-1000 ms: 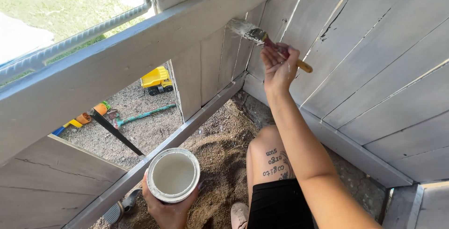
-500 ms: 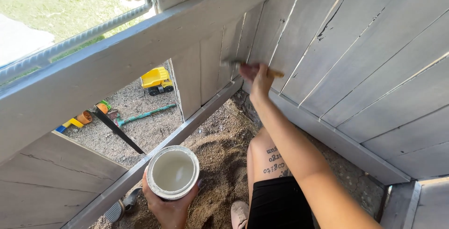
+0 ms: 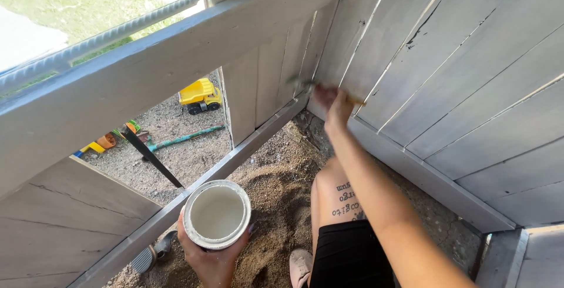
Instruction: Painting the interior wooden walls and beams of a small structure with white paint using a brush.
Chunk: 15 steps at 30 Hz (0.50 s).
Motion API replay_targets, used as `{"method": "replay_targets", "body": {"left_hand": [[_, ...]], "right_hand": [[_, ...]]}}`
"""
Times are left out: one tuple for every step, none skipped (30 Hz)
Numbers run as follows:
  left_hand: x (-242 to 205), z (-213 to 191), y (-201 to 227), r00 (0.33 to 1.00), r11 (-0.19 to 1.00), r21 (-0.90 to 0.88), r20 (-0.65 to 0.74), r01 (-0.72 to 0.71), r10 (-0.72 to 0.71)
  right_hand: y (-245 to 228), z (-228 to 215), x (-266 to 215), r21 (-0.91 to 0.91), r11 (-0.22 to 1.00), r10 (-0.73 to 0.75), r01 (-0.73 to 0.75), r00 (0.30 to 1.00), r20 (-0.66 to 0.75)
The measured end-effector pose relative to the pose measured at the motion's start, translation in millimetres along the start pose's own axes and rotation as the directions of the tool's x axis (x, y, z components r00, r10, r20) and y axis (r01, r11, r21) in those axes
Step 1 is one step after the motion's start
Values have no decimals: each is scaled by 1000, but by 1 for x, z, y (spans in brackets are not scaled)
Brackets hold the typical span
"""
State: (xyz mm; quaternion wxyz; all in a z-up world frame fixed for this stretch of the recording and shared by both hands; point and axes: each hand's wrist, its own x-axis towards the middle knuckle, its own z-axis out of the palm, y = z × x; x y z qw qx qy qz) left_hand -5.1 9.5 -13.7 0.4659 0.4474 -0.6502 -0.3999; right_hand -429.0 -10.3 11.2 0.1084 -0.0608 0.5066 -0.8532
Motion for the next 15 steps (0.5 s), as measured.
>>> {"method": "replay_targets", "body": {"left_hand": [[1, 1, -1, 1000, 1000, 28, 7, -11, 11], [1, 1, -3, 1000, 998, 58, 12, -20, 19], [1, 0, -2, 1000, 998, 60, 15, -16, 15], [1, 0, -2, 1000, 999, 43, 14, -22, 22], [1, 0, -1, 1000, 999, 27, 12, -29, 29], [1, 0, -5, 1000, 999, 24, 9, -23, 22], [-1, 0, -8, 999, 998, 43, 4, -50, 50], [0, 1, -11, 997, 995, 63, -4, -81, 82], [-3, 2, -7, 997, 995, 60, -11, -79, 80], [-2, 1, -2, 999, 998, 27, -1, -53, 53], [-1, 0, 3, 1000, 1000, -7, 11, -27, 27], [0, 0, 4, 999, 999, -9, 10, -35, 35], [1, 0, 6, 1000, 1000, -6, 5, -17, 17], [1, 2, 7, 1000, 1000, -4, -1, 2, -2], [2, 3, 5, 1000, 1000, -8, -1, -4, 4]], "right_hand": [[-19, 8, 20, 165, 986, -3, -6, 998, 57], [-36, 16, 40, 323, 946, -13, -24, 994, 113], [-59, 23, 38, 320, 947, -9, -27, 994, 110], [-83, 32, 38, 445, 895, -64, -4, 988, 138], [-107, 41, 36, 563, 826, -122, 12, 980, 157], [-89, 35, 40, 558, 830, -120, 9, 979, 162], [-71, 28, 44, 562, 827, -104, 4, 984, 147], [-54, 24, 48, 569, 822, -90, -2, 987, 134], [-25, 8, 44, 568, 823, -91, -6, 986, 142], [5, -7, 39, 358, 933, -1, -48, 991, 135], [35, -22, 34, 130, 987, 85, -99, 991, 107], [38, -29, 27, 136, 986, 79, -94, 991, 108], [42, -37, 21, 16, 991, 130, -132, 988, 86], [46, -45, 16, -106, 980, 177, -170, 983, 58], [32, -33, 22, -102, 981, 171, -164, 984, 60]]}}
